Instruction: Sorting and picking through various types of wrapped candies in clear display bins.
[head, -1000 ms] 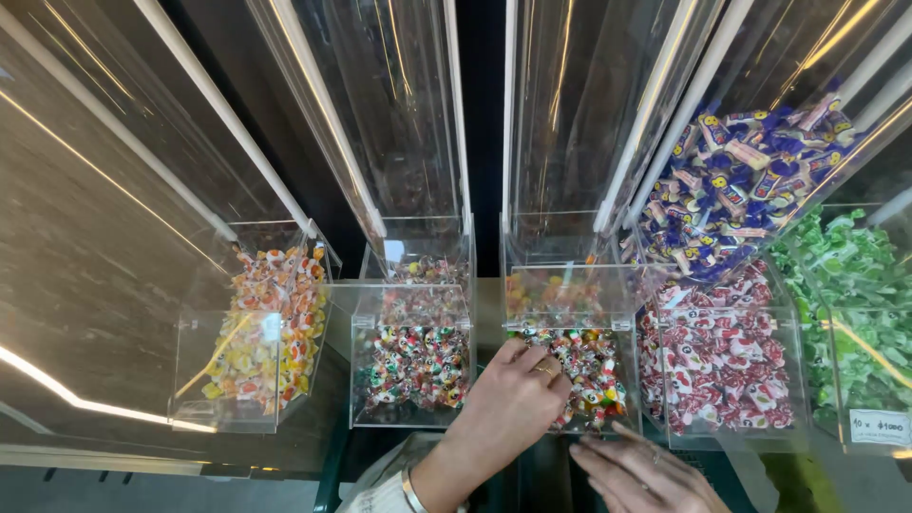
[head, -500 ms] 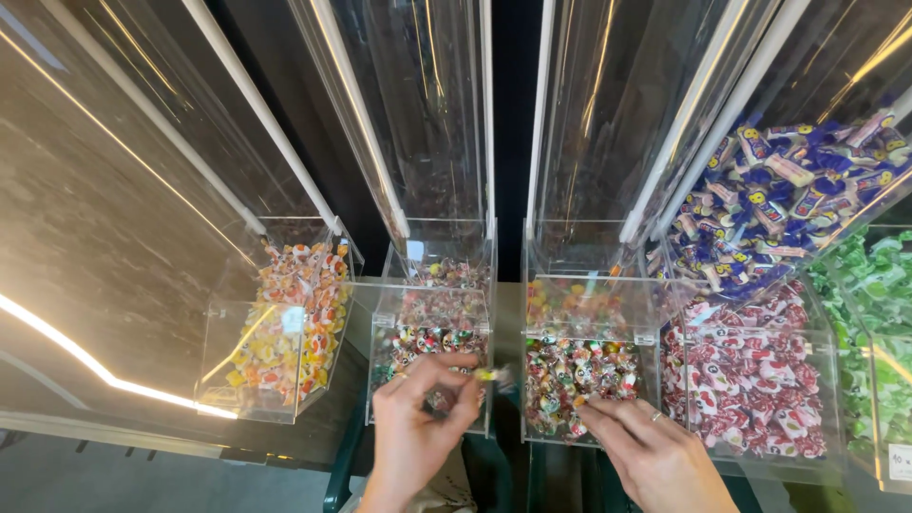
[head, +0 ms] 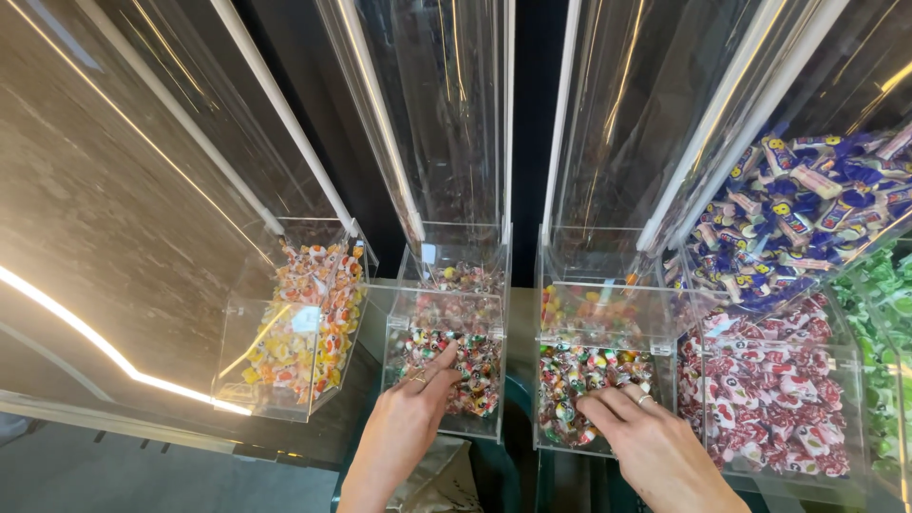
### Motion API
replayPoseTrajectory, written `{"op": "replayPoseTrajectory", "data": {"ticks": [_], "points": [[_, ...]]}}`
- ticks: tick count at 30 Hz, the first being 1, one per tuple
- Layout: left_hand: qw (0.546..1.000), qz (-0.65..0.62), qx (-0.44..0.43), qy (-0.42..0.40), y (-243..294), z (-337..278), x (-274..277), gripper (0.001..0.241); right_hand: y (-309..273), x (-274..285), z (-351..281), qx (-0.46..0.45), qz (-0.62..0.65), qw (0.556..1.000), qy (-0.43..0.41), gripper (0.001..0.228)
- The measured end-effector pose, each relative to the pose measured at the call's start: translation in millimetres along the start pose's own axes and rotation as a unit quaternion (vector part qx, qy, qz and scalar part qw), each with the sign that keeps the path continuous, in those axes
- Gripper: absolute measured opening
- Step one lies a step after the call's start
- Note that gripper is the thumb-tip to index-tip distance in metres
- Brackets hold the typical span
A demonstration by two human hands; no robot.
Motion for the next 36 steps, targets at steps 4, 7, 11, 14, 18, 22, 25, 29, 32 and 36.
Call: {"op": "replayPoseTrajectory", "data": {"ticks": [4,7,11,14,18,22,25,29,32,36], "points": [[0.996,0.083,-0.015,-0.043,-4,-11,-11,0.030,2,-5,3,0.023,-0.024,0.999,0.021,0.064],[0.994,0.087,-0.003,-0.073,-5,-8,-20,0.036,2,-1,1,0.003,0.000,1.000,-0.005,0.060],[0.992,0.083,0.001,-0.094,-2,12,-24,0.044,1,3,0,0.000,-0.011,1.000,-0.001,0.059],[0.991,0.105,-0.039,-0.075,0,31,-26,0.051,5,5,-3,-0.037,-0.017,0.999,-0.008,0.057],[0.987,0.121,-0.083,-0.060,-3,43,-32,0.061,1,24,-5,-0.027,0.013,0.990,0.136,0.029],[0.984,0.143,-0.092,-0.047,5,38,-26,0.060,3,33,-7,-0.047,-0.009,0.982,0.182,0.022],[0.985,0.139,-0.076,-0.061,12,23,-14,0.055,4,41,-11,-0.056,0.017,0.979,0.194,0.024],[0.990,0.113,-0.064,-0.049,23,-4,-6,0.048,4,49,-12,-0.090,0.022,0.982,0.167,0.022],[0.996,0.064,-0.069,0.000,24,-29,-4,0.037,0,58,-11,-0.093,0.019,0.969,0.228,0.019],[0.994,0.022,-0.090,0.058,19,-60,-16,0.030,-51,64,11,0.043,0.001,0.971,0.236,0.022]]}}
Point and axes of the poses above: each hand's wrist, its own z-axis towards the middle knuckle, its own x-axis out of the back of the hand, y = z × x, the point moved 6 cm from there along z, towards the middle knuckle, and after that the axes turned 2 degrees about -x, right-handed, at the moved point
